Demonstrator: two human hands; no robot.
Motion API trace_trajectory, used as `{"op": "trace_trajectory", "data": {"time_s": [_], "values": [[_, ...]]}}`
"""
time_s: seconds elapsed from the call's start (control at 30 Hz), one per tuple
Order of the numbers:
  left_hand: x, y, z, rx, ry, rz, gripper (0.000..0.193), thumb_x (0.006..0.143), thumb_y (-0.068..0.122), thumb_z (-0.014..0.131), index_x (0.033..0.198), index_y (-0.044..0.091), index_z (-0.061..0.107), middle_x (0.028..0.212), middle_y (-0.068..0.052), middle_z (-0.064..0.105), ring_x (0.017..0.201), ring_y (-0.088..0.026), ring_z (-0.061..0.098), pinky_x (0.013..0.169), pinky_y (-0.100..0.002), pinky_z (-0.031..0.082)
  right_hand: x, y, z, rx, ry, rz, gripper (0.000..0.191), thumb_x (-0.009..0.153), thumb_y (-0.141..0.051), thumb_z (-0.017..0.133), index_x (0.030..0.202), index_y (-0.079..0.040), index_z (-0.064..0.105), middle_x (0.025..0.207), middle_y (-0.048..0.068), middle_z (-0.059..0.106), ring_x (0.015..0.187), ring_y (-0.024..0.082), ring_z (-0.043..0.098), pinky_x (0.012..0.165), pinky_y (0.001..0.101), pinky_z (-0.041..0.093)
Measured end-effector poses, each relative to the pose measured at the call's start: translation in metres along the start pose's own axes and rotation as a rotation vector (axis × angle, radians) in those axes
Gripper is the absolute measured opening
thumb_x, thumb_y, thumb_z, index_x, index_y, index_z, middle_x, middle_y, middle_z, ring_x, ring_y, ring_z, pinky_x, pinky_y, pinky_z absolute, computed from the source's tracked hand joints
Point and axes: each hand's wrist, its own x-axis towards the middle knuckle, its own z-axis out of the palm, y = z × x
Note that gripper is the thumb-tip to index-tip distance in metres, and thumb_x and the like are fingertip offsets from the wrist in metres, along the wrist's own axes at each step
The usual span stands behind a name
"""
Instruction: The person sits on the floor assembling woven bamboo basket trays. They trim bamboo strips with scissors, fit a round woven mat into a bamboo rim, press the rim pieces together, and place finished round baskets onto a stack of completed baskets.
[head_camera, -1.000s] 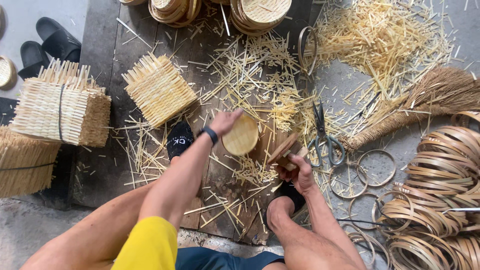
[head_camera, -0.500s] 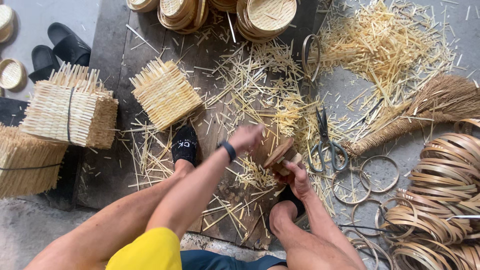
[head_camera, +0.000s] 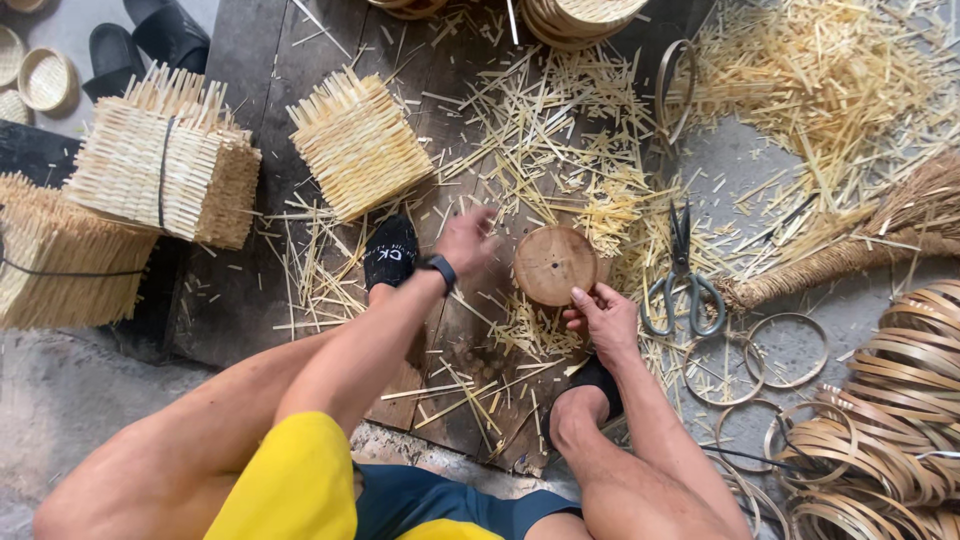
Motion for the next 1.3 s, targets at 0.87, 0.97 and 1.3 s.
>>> {"op": "trace_trajectory", "data": {"time_s": [0.87, 0.97, 1.3], "values": [[-0.066, 0.067, -0.002, 0.452, 0.037, 0.866, 0.021, 0.104, 0.000, 0.059, 0.122, 0.000, 0.069, 0.095, -0.009, 0.074, 0.086, -0.023, 0.069, 0.071, -0.036, 0.058, -0.010, -0.021, -0.028, 0.471, -0.037, -0.033, 0.034, 0.097, -0.030, 0.062, 0.112, 0.000, 0.068, 0.089, 0.008, 0.073, 0.075, 0.015, 0.072, 0.065, 0.0269, 0.060], [-0.099, 0.068, 0.043, 0.448, -0.031, 1.014, 0.029, 0.091, 0.011, 0.066, 0.119, 0.006, 0.069, 0.127, -0.012, 0.071, 0.118, -0.026, 0.063, 0.101, -0.042, 0.052, -0.003, -0.017, -0.026, 0.274, 0.034, -0.006, 0.024, 0.091, -0.015, 0.072, 0.108, 0.002, 0.067, 0.093, 0.007, 0.074, 0.078, 0.012, 0.070, 0.069, 0.0257, 0.059], [-0.035, 0.036, 0.041, -0.323, 0.010, -0.517, 0.059, 0.072, 0.012, 0.090, 0.121, 0.003, 0.057, 0.118, -0.014, 0.063, 0.106, -0.021, 0.061, 0.094, -0.040, 0.052, 0.006, 0.004, -0.023, 0.014, 0.164, -0.151, 0.023, 0.086, -0.007, 0.081, 0.105, 0.001, 0.071, 0.090, 0.004, 0.075, 0.074, 0.005, 0.067, 0.066, 0.0198, 0.056]]}}
